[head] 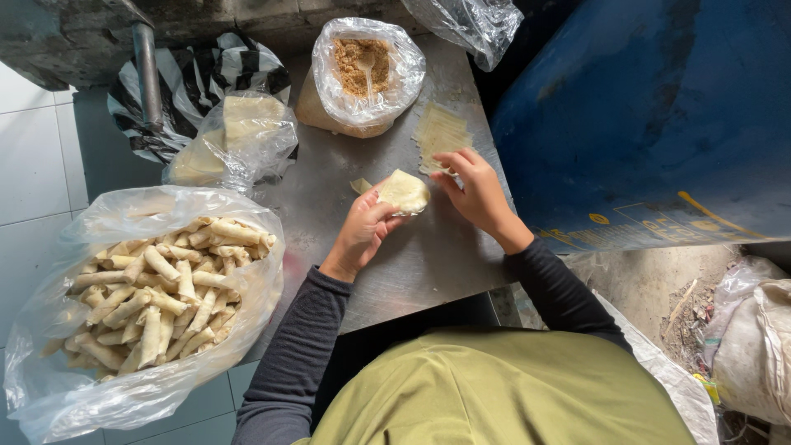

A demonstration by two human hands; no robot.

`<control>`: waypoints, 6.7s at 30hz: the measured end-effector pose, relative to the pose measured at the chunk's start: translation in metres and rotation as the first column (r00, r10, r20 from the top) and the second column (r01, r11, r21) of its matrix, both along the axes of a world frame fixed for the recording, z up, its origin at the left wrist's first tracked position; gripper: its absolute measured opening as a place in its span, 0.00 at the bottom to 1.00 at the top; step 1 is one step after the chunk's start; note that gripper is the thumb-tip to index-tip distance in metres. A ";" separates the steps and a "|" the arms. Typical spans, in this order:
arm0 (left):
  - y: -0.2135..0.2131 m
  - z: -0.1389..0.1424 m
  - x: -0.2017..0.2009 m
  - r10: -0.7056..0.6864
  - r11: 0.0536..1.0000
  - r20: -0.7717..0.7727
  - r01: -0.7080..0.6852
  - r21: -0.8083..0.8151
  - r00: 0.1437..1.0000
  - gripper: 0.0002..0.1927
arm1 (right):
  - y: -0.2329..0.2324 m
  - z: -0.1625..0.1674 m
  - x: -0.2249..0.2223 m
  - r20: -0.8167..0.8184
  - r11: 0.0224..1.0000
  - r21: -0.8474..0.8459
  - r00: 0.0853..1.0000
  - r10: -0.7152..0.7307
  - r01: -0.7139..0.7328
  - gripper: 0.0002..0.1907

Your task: The person takes triangular dough wrappers, adds brown filling scooped from a plastic bag, and rolls each wrapper into a cylinder, placing finished rolls into a large plastic bag. They also peel thin sheets from a block of dough and stack the sheets on the metal table.

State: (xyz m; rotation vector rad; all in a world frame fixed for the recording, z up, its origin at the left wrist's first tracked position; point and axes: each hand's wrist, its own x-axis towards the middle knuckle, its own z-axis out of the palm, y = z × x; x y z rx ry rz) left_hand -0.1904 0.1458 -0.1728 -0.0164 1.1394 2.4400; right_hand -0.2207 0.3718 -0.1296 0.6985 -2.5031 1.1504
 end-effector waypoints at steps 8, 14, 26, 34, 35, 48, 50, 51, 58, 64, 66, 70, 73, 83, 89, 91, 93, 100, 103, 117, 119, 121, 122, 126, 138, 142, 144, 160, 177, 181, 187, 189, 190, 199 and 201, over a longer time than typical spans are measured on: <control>0.005 0.001 0.002 -0.079 0.994 -0.186 0.063 -0.091 0.979 0.35 | -0.010 0.009 0.011 0.279 0.952 -0.130 0.911 0.303 -0.277 0.10; 0.008 -0.001 0.002 -0.072 0.989 -0.234 0.038 -0.144 0.970 0.31 | -0.009 0.004 0.013 0.271 0.955 -0.146 0.918 0.289 -0.258 0.09; 0.013 -0.013 0.001 0.000 0.980 -0.223 -0.045 -0.196 0.975 0.25 | -0.008 -0.009 0.015 0.421 0.934 -0.315 0.856 0.300 -0.172 0.06; 0.022 -0.022 0.002 0.032 0.961 -0.197 -0.084 -0.263 0.980 0.23 | 0.004 -0.035 0.008 0.576 0.822 -0.569 0.720 0.387 0.013 0.07; 0.022 -0.022 0.002 0.027 0.957 -0.172 -0.076 -0.281 0.985 0.23 | 0.012 -0.037 0.003 0.607 0.780 -0.620 0.679 0.413 0.079 0.07; 0.022 -0.013 -0.001 0.108 0.965 -0.085 -0.125 -0.230 0.991 0.21 | 0.030 -0.018 -0.014 -0.330 0.969 0.212 0.943 -0.053 0.129 0.10; 0.023 -0.013 -0.001 0.109 0.967 -0.085 -0.126 -0.223 0.990 0.21 | 0.029 -0.019 -0.010 -0.309 0.964 0.243 0.951 -0.029 0.108 0.12; 0.023 -0.013 -0.001 0.107 0.968 -0.088 -0.124 -0.218 0.990 0.21 | 0.029 -0.019 -0.009 -0.297 0.961 0.258 0.955 -0.017 0.098 0.13; 0.028 -0.014 -0.001 0.100 0.974 -0.099 -0.118 -0.193 0.990 0.22 | 0.037 -0.026 -0.004 -0.326 0.941 0.316 0.945 -0.015 0.124 0.13; 0.027 -0.006 0.001 0.017 0.996 -0.069 -0.024 -0.088 0.997 0.30 | 0.032 -0.018 0.000 -0.286 0.935 0.339 0.958 -0.007 0.107 0.11; 0.027 -0.002 0.003 -0.006 0.998 -0.080 0.001 -0.059 0.997 0.33 | 0.031 -0.006 0.003 -0.221 0.938 0.338 0.975 0.006 0.071 0.09; 0.028 0.000 0.005 -0.040 0.991 -0.173 0.018 -0.131 0.984 0.36 | 0.026 0.017 0.015 -0.042 0.991 0.073 0.993 0.111 -0.108 0.15; 0.028 -0.003 0.005 -0.076 0.985 -0.202 0.041 -0.169 0.976 0.34 | 0.014 0.021 0.022 0.044 0.966 0.019 0.965 0.257 -0.258 0.15; 0.025 -0.007 0.006 -0.106 0.974 -0.224 0.056 -0.219 0.969 0.30 | 0.024 -0.027 -0.001 0.555 0.791 -0.612 0.720 0.417 0.014 0.08; 0.026 -0.011 0.003 -0.063 0.990 -0.100 0.050 -0.132 0.993 0.25 | 0.047 -0.031 -0.018 0.538 0.576 -0.777 0.741 0.401 0.253 0.06; 0.026 -0.013 -0.002 0.018 0.991 -0.062 -0.026 -0.133 0.998 0.25 | 0.049 -0.024 -0.026 0.394 0.668 -0.728 0.891 0.226 0.153 0.06; 0.023 -0.016 -0.003 0.068 0.991 -0.055 -0.074 -0.115 0.996 0.24 | 0.050 -0.017 -0.025 0.189 0.805 -0.589 0.981 0.048 0.075 0.05; 0.023 -0.018 -0.005 0.093 0.987 -0.044 -0.098 -0.126 0.995 0.24 | 0.036 -0.015 -0.002 -0.305 0.956 0.270 0.952 -0.025 0.112 0.09; 0.025 -0.018 -0.005 0.091 0.990 -0.050 -0.096 -0.107 0.995 0.24 | 0.037 -0.017 0.003 -0.319 0.943 0.317 0.948 0.000 0.106 0.10; 0.025 -0.005 0.003 -0.042 0.998 -0.182 0.034 -0.045 0.982 0.40 | 0.028 0.016 0.026 -0.058 0.992 0.089 0.994 0.090 -0.085 0.13; 0.026 -0.004 0.005 -0.079 0.995 -0.200 0.066 -0.071 0.977 0.40 | 0.016 0.016 0.033 -0.028 0.985 0.073 0.987 0.159 -0.157 0.16; 0.026 -0.005 0.006 -0.116 0.991 -0.198 0.099 -0.095 0.973 0.38 | 0.009 0.015 0.035 0.003 0.975 0.085 0.978 0.207 -0.207 0.15; 0.025 -0.005 0.007 -0.113 0.990 -0.203 0.093 -0.105 0.973 0.38 | 0.006 0.013 0.033 0.015 0.969 0.107 0.975 0.221 -0.221 0.12; 0.023 -0.010 0.007 -0.075 0.985 -0.217 0.038 -0.166 0.973 0.32 | 0.005 0.003 0.026 0.302 0.990 -0.064 0.943 0.141 -0.128 0.08; 0.029 -0.036 0.003 0.078 0.956 -0.214 -0.134 -0.259 0.974 0.21 | 0.032 -0.014 0.010 0.468 0.801 -0.575 0.869 0.159 0.164 0.08; 0.026 -0.032 0.000 0.171 0.959 -0.151 -0.200 -0.203 0.974 0.21 | 0.047 -0.003 0.001 -0.042 0.962 -0.224 0.985 -0.169 0.156 0.08; 0.026 -0.029 0.000 0.179 0.953 -0.129 -0.204 -0.222 0.975 0.22 | 0.047 -0.003 0.003 -0.280 0.974 0.109 0.946 -0.161 0.198 0.10; 0.031 -0.014 0.001 0.067 0.990 -0.106 -0.079 -0.120 0.992 0.28 | 0.043 -0.031 0.016 -0.298 0.936 0.333 0.954 -0.013 0.116 0.16; 0.028 -0.013 0.005 -0.121 0.982 -0.218 0.084 -0.171 0.969 0.43 | 0.013 0.013 0.031 0.088 0.962 0.030 0.960 0.267 -0.271 0.10; 0.027 -0.018 0.005 -0.112 0.977 -0.217 0.068 -0.202 0.970 0.44 | 0.006 0.014 0.028 0.162 0.968 0.013 0.956 0.244 -0.250 0.08; 0.024 -0.023 0.001 -0.054 0.978 -0.116 0.030 -0.205 0.992 0.46 | 0.003 0.018 0.025 0.107 0.939 -0.010 0.933 0.343 -0.344 0.10; 0.023 -0.023 0.001 -0.065 0.986 -0.134 0.042 -0.164 0.989 0.46 | 0.005 0.021 0.023 0.152 0.935 -0.033 0.923 0.353 -0.352 0.11; 0.022 -0.023 0.000 -0.070 0.988 -0.144 0.049 -0.144 0.987 0.46 | 0.006 0.021 0.023 0.154 0.939 -0.032 0.926 0.344 -0.343 0.11; 0.030 -0.032 0.001 -0.129 0.964 -0.195 0.077 -0.255 0.972 0.39 | 0.011 -0.013 0.027 0.277 0.960 -0.095 0.919 0.280 -0.264 0.08; 0.031 -0.034 0.001 -0.158 0.960 -0.186 0.107 -0.257 0.970 0.38 | 0.019 -0.019 0.019 0.507 0.925 -0.364 0.809 0.297 -0.111 0.06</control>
